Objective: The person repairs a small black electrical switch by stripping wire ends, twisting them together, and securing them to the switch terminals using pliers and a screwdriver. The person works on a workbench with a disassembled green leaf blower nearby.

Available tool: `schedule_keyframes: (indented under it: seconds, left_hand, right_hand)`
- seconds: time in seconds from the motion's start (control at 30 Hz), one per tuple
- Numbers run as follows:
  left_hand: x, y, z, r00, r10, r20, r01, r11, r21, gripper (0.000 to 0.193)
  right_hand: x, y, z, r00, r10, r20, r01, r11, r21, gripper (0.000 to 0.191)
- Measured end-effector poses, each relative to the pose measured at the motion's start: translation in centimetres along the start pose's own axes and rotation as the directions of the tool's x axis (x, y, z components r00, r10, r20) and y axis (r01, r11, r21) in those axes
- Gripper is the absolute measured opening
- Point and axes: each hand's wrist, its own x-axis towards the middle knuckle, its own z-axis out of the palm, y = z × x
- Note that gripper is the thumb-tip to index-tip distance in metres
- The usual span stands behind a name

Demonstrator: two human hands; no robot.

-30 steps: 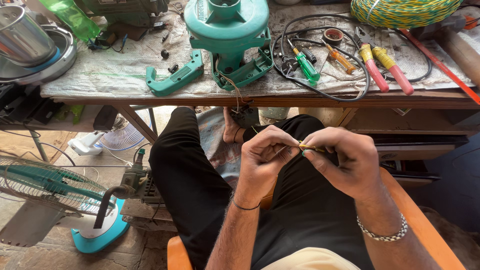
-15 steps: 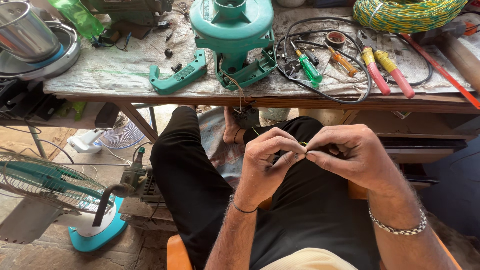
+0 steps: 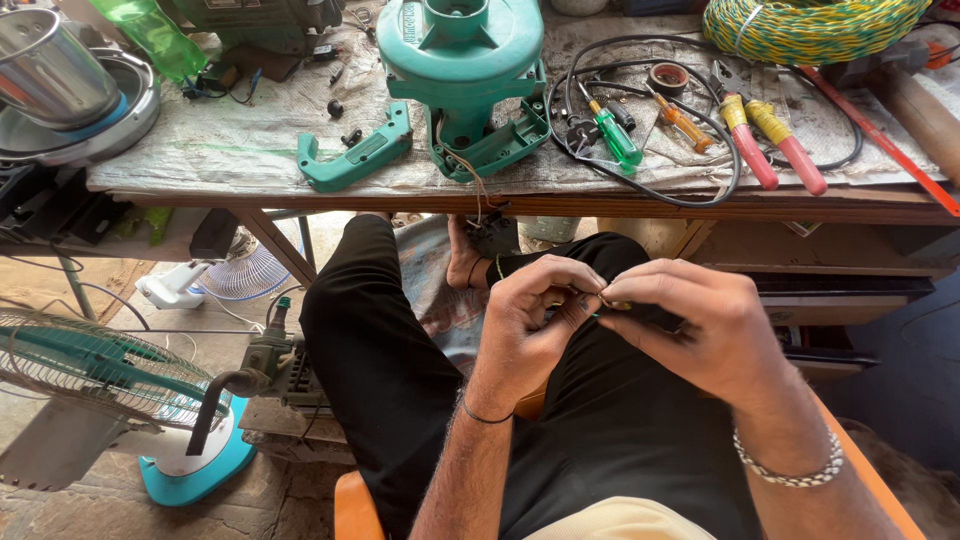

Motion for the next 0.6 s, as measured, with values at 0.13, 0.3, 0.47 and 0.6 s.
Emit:
schedule_keyframes:
  seconds: [0.13, 0.3, 0.47, 0.6]
  left_hand:
    - [-0.1, -0.9, 0.2, 0.998, -0.058, -0.019, 0.055, 0.989, -0.140, 0.014]
    - [-0.1, -1.8, 0.2, 0.994, -0.092, 0.057, 0.105, 0.945, -0.309, 0.015]
    - [-0.4, -2.3, 0.6, 0.974, -0.220, 0.057, 0.224, 0.885, -0.409, 0.012]
    - [-0.3, -2.2, 0.4, 0.971, -0.233, 0.046, 0.233, 0.901, -0.365, 0.012]
  right_hand:
    - [-0.2, -0.2, 0.5, 0.993, -0.095, -0.070, 0.084, 0.986, -0.141, 0.025]
    - [-0.5, 0.1, 0.3, 0.991, -0.116, -0.060, 0.106, 0.984, -0.146, 0.024]
    - [-0.8, 0.4, 0.1, 0.989, -0.118, -0.093, 0.109, 0.990, -0.093, 0.025]
    - [-0.9, 0.7, 0.2, 0.979, -0.172, -0.112, 0.168, 0.985, -0.047, 0.023]
